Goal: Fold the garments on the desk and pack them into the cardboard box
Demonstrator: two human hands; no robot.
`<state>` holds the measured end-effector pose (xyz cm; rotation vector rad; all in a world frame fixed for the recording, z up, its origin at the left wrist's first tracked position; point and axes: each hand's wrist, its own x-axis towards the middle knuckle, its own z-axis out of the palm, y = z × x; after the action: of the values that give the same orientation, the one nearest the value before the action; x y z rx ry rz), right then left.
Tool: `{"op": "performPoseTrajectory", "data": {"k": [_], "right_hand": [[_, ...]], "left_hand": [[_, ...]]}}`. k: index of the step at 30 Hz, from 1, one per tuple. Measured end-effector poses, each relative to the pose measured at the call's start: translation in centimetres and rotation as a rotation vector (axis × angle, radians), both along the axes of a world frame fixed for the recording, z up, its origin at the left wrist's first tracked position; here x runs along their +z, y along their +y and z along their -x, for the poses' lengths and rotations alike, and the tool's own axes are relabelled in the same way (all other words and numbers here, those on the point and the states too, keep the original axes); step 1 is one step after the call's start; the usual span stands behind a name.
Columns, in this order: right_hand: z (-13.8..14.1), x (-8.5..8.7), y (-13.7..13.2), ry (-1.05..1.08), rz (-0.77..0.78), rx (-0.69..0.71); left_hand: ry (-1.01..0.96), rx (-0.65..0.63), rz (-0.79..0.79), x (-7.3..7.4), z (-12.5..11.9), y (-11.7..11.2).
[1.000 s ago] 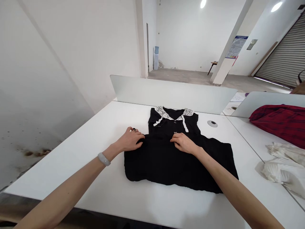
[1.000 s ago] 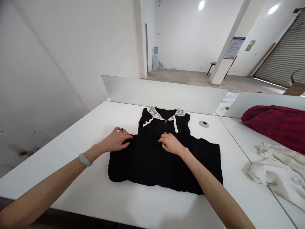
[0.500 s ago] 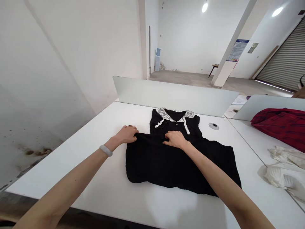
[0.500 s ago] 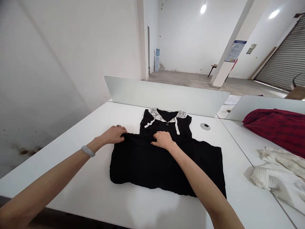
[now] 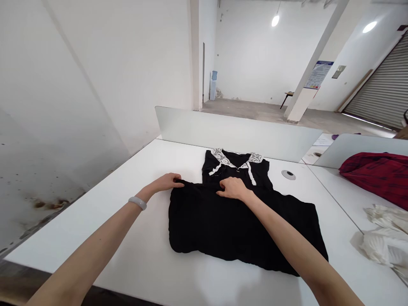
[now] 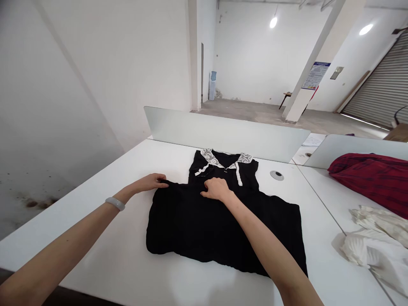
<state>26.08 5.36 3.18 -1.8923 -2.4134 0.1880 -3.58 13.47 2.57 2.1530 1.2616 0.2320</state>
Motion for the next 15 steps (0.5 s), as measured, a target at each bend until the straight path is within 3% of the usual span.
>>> {"op": "performPoseTrajectory", "data": {"k": [3, 11, 15], "right_hand": [[0.3, -0.5, 0.1, 0.023, -0.028, -0.042], [-0.8, 0.1, 4.7, 0.256, -0.133, -0.021], [-3.2, 0.0, 3.5, 0.326, -0.207, -0.003]], "left_hand": [[-0.069, -0.003, 0.059, -0.5, 0.2, 0.0], [-0.142, 0.096, 0.073, -0.3, 0.7, -0.4], [-0.140, 0.160, 0.026, -0.4, 0.7, -0.5]]}}
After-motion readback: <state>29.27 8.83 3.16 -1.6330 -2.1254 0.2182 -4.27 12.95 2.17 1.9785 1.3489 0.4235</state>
